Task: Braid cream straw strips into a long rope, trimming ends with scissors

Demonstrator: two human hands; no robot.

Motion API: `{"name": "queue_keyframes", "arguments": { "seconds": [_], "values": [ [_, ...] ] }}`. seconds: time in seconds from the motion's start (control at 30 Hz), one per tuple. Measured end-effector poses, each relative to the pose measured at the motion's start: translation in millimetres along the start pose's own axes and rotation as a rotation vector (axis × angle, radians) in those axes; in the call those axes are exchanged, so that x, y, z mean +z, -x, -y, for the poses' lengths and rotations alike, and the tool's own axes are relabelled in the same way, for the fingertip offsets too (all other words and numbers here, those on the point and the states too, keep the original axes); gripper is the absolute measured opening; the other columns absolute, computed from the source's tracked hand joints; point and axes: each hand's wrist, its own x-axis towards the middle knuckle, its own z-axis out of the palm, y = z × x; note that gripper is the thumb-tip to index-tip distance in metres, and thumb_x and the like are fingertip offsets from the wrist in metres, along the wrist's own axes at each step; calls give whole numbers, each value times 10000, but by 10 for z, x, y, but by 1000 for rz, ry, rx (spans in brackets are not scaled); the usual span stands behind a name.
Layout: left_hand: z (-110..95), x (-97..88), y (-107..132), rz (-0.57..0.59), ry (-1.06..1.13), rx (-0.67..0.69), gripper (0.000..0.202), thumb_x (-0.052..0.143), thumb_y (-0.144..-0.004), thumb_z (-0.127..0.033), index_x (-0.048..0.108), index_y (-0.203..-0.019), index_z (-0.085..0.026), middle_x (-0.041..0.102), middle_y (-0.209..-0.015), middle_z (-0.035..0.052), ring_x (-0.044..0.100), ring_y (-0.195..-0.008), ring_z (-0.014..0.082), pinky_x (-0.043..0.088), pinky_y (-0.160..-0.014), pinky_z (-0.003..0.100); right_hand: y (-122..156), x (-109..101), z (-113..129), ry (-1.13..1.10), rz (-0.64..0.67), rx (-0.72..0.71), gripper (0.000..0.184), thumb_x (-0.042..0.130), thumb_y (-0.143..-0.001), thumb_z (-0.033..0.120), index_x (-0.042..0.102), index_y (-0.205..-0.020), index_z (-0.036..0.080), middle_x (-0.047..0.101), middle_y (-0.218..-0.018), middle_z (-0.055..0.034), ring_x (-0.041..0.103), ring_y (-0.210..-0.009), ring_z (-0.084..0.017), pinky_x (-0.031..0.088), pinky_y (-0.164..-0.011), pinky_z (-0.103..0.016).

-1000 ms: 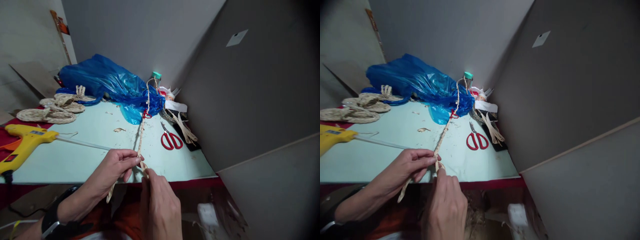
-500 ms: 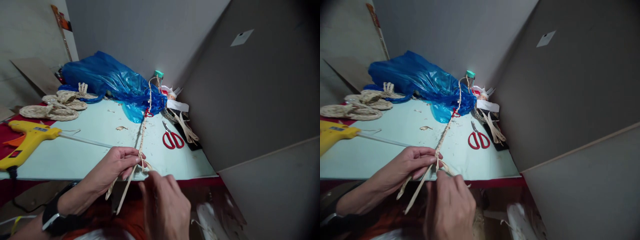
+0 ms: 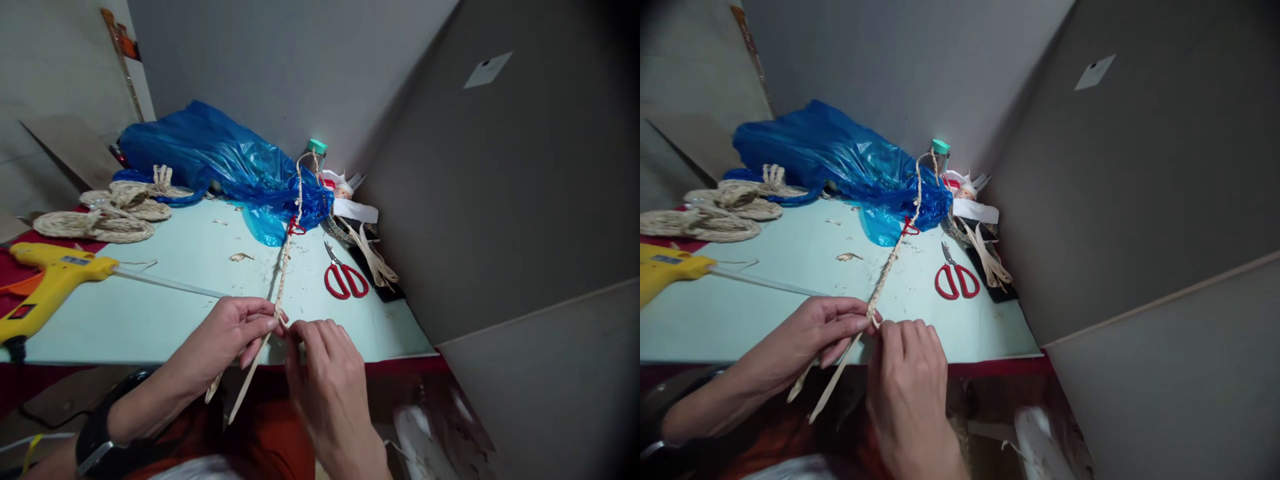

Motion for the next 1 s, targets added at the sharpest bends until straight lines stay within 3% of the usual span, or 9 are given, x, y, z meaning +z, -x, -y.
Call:
{"name": "queue_keyframes", "arguments": {
  "seconds": [0.1,0.23,0.33,0.4,0.47,0.6,0.77,0.93,1.0],
  "values": [
    [-33,15,0,13,-12,-7,205,597,-831,-312,663,-737,-142,502,-418,-78,308,-366,38,244,-469,207,-74,-35,-75,-84,-11,45,124,488,-905,105,573,-840,168,584,-762,-53,509,-723,-193,370,-660,-308],
    [-36,-11,-15,48,25,-17,216,615,-815,-309,676,-719,-126,698,-676,13,328,-373,12,201,-423,202,-248,-47,-258,-300,55,126,77,533,-901,150,574,-841,176,613,-820,-38,548,-770,-171,406,-695,-282],
    [-16,-58,-22,66,86,-29,218,620,-817,-295,697,-721,-114,683,-632,16,300,-355,-3,162,-405,193,-375,10,-512,-428,98,196,89,527,-916,184,603,-868,182,654,-834,-22,589,-758,-150,437,-698,-254],
    [-12,-82,-23,66,140,-41,201,631,-810,-275,692,-714,-110,692,-641,24,291,-346,-12,140,-396,187,-448,46,-712,-301,37,229,133,484,-937,192,616,-940,170,667,-905,-51,599,-794,-167,449,-731,-271],
    [-17,-92,-25,66,180,-48,197,639,-807,-266,682,-699,-107,712,-677,41,291,-341,-18,123,-387,183,-516,67,-891,-14,24,251,178,470,-940,189,611,-1037,141,655,-1011,-110,590,-903,-219,443,-796,-318],
    [-25,-94,-29,71,218,-57,213,652,-805,-270,684,-677,-103,713,-678,50,290,-335,-23,100,-373,179,-629,112,-1084,397,258,294,216,496,-929,190,616,-1088,108,651,-1040,-180,582,-972,-290,429,-811,-368],
    [-11,-116,-24,92,278,-64,212,671,-803,-285,707,-698,-104,702,-664,46,282,-329,-32,92,-367,170,-713,224,-1114,435,274,326,191,496,-910,161,630,-1019,79,662,-942,-210,609,-888,-318,442,-748,-390],
    [0,-154,-28,103,344,-70,223,672,-805,-279,700,-681,-96,685,-649,38,265,-326,-38,74,-361,164,-680,180,-1122,385,168,351,222,542,-877,180,559,-1069,69,645,-989,-202,606,-953,-304,469,-832,-403],
    [2,-170,-23,110,384,-75,216,677,-800,-273,700,-680,-94,661,-618,23,251,-323,-38,76,-355,160,-595,99,-1091,214,85,367,286,544,-885,219,496,-1141,101,630,-1063,-176,618,-955,-257,498,-827,-361]
  ]
}}
